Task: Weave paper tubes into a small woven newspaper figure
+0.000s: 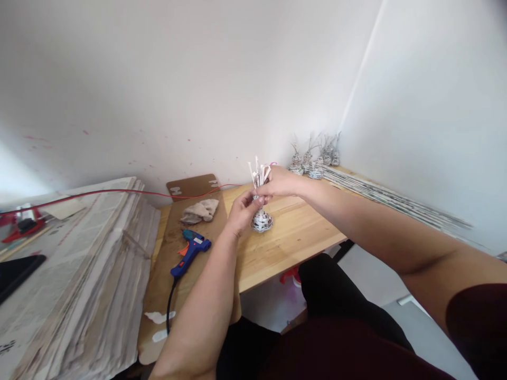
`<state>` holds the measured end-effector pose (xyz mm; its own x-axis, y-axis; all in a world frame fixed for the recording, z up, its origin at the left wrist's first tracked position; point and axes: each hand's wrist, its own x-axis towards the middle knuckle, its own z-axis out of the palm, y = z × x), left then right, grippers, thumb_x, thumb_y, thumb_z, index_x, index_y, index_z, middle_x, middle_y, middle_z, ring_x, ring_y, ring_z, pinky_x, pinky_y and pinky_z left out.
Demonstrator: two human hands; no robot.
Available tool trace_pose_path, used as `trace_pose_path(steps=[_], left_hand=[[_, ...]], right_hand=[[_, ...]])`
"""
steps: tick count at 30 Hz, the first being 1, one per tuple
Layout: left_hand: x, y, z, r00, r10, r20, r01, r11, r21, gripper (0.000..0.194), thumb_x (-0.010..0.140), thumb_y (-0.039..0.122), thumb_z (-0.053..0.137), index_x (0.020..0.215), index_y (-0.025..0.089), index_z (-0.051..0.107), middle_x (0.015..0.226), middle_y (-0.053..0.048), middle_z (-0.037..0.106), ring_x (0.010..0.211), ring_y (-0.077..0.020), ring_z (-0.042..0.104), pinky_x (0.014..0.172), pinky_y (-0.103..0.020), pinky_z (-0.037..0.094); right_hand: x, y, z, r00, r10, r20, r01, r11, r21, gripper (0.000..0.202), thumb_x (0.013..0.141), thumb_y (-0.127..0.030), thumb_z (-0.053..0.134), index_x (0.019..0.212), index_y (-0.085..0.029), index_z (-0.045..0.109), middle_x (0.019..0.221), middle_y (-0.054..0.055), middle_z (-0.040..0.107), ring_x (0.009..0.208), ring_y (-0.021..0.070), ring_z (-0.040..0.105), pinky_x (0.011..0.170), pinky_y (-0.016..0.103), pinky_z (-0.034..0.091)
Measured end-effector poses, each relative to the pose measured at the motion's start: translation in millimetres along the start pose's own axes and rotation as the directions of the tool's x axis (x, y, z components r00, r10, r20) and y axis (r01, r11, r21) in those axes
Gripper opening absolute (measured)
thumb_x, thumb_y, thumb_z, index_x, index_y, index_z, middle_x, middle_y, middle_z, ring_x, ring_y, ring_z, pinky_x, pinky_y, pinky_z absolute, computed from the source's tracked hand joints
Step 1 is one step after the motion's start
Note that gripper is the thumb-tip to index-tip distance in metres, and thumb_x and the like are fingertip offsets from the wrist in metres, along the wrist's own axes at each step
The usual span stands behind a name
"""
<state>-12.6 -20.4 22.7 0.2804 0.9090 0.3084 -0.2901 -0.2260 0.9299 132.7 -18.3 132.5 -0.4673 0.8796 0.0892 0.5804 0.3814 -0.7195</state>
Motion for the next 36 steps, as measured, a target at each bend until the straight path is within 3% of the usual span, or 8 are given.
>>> trace_pose_path(steps=[6, 9, 14, 19, 22, 26, 31, 36], left_hand=[[2.7, -6.7, 0.3, 0.996, 0.075, -0.045, -0.073, 0.996, 0.05, 0.057, 0.068, 0.046, 0.085, 0.113, 0.015, 0.068, 0.113, -0.011, 0.075, 0.103, -0.0221, 0.068, 0.092, -0.033, 0.05], [6.5, -10.4, -2.7, 0.981, 0.124, -0.151, -0.115, 0.991, 0.07, 0.058, 0.064, 0.041, 0.088, 0.111, 0.016, 0.066, 0.112, -0.01, 0.074, 0.1, -0.0222, 0.069, 0.089, -0.033, 0.051], [10.2, -12.2, -7.9, 0.88, 0.297, -0.371, -0.233, 0.95, 0.208, 0.05, 0.062, 0.029, 0.088, 0.1, 0.019, 0.057, 0.104, -0.007, 0.072, 0.097, -0.0187, 0.068, 0.084, -0.029, 0.051], [9.4, -12.3, -12.5, 0.825, 0.325, -0.462, -0.181, 0.927, 0.329, 0.048, 0.063, 0.029, 0.086, 0.094, 0.021, 0.05, 0.093, -0.001, 0.064, 0.08, -0.0144, 0.064, 0.065, -0.023, 0.047], [9.4, -11.9, -13.9, 0.803, 0.33, -0.496, -0.156, 0.92, 0.359, 0.047, 0.063, 0.029, 0.086, 0.091, 0.021, 0.049, 0.089, 0.001, 0.061, 0.076, -0.0122, 0.061, 0.066, -0.022, 0.047], [9.1, -10.9, -13.0, 0.796, 0.327, -0.51, -0.155, 0.924, 0.35, 0.045, 0.065, 0.026, 0.085, 0.091, 0.021, 0.05, 0.086, 0.002, 0.062, 0.076, -0.0115, 0.061, 0.07, -0.022, 0.047], [7.5, -14.3, -15.6, 0.808, 0.316, -0.497, -0.158, 0.929, 0.334, 0.044, 0.065, 0.027, 0.086, 0.093, 0.02, 0.053, 0.089, 0.001, 0.063, 0.078, -0.0125, 0.061, 0.07, -0.022, 0.048], [8.1, -20.7, -22.8, 0.835, 0.296, -0.463, -0.192, 0.946, 0.26, 0.046, 0.064, 0.026, 0.088, 0.094, 0.02, 0.054, 0.091, 0.0, 0.064, 0.083, -0.0132, 0.062, 0.076, -0.024, 0.049]], right_hand=[[10.1, 15.9, -4.2, 0.999, -0.047, -0.004, 0.047, 0.963, 0.264, 0.007, 0.066, -0.017, 0.073, 0.068, -0.013, 0.068, 0.06, 0.001, 0.064, 0.056, 0.012, 0.059, 0.052, 0.022, 0.048], [18.9, 22.1, -6.1, 0.994, -0.11, 0.017, 0.1, 0.95, 0.297, 0.017, 0.063, -0.023, 0.079, 0.073, -0.012, 0.071, 0.062, 0.001, 0.065, 0.058, 0.0119, 0.058, 0.054, 0.023, 0.047], [36.1, 31.2, 8.5, 0.996, -0.086, -0.035, 0.092, 0.871, 0.482, 0.03, 0.06, -0.031, 0.087, 0.077, -0.013, 0.07, 0.068, 0.001, 0.066, 0.064, 0.0125, 0.06, 0.057, 0.024, 0.049], [50.8, 45.5, 32.6, 0.985, -0.096, -0.141, 0.164, 0.759, 0.63, 0.04, 0.061, -0.036, 0.089, 0.089, -0.015, 0.069, 0.08, 0.002, 0.07, 0.07, 0.0134, 0.062, 0.059, 0.024, 0.05], [55.3, 57.5, 42.3, 0.966, -0.16, -0.201, 0.255, 0.698, 0.669, 0.037, 0.064, -0.034, 0.088, 0.091, -0.017, 0.068, 0.088, 0.002, 0.071, 0.077, 0.0135, 0.064, 0.067, 0.026, 0.052], [55.7, 75.9, 53.3, 0.944, -0.128, -0.303, 0.316, 0.605, 0.73, 0.036, 0.065, -0.031, 0.087, 0.092, -0.019, 0.066, 0.091, 0.001, 0.071, 0.082, 0.014, 0.067, 0.076, 0.029, 0.055], [45.5, 83.9, 62.9, 0.911, -0.189, -0.367, 0.383, 0.72, 0.579, 0.015, 0.078, -0.029, 0.075, 0.08, -0.018, 0.066, 0.078, 0.002, 0.07, 0.073, 0.0146, 0.066, 0.071, 0.029, 0.054], [33.7, 77.9, 58.7, 0.736, -0.467, -0.49, 0.6, 0.785, 0.154, 0.014, 0.088, -0.016, 0.06, 0.095, -0.018, 0.072, 0.09, 0.005, 0.075, 0.081, 0.0156, 0.068, 0.076, 0.029, 0.053]])
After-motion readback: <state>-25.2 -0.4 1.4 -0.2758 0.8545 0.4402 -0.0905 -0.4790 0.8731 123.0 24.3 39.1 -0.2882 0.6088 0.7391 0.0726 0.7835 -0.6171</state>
